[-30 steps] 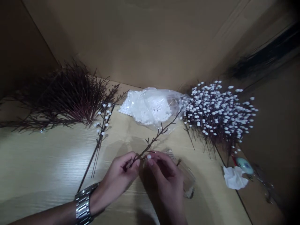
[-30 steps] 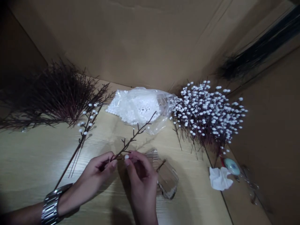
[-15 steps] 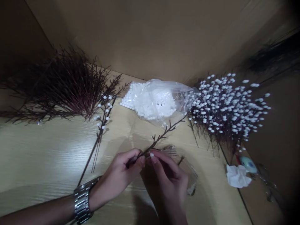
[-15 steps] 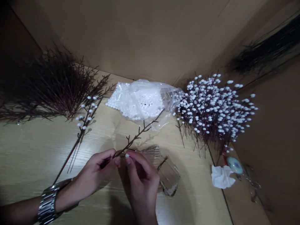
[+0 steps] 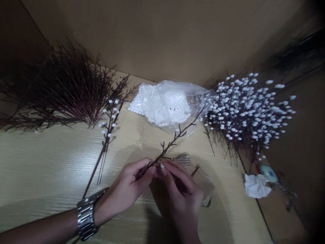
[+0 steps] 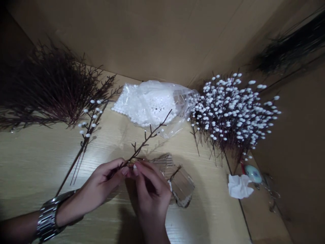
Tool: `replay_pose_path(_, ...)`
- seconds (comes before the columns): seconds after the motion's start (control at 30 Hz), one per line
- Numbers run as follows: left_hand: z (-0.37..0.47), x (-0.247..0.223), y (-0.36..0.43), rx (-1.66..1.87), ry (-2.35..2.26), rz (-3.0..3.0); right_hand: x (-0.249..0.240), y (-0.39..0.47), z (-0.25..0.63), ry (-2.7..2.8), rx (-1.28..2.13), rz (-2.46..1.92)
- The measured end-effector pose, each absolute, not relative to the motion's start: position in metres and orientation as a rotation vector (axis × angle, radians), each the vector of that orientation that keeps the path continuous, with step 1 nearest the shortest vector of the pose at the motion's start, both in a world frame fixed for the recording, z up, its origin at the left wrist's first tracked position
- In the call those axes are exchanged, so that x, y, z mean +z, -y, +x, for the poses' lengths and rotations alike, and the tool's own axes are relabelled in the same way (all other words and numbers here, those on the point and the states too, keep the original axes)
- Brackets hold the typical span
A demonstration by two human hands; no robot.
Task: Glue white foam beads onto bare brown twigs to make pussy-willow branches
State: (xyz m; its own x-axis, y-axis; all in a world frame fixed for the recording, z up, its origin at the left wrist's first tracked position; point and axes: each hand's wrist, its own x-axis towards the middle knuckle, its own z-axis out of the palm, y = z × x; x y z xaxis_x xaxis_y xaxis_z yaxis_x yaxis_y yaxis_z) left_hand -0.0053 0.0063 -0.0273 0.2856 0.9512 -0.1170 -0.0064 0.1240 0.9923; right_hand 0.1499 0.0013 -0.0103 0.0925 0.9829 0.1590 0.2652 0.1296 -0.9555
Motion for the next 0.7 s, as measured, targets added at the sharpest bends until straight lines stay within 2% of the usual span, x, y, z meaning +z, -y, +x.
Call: replay_pose_path(0.7, -0.0034, -0.026, -0.0045, 0.969, -0.978, 1.155, -0.0094, 0.0003, 0.1459, 1.308, 0.913, -1.312)
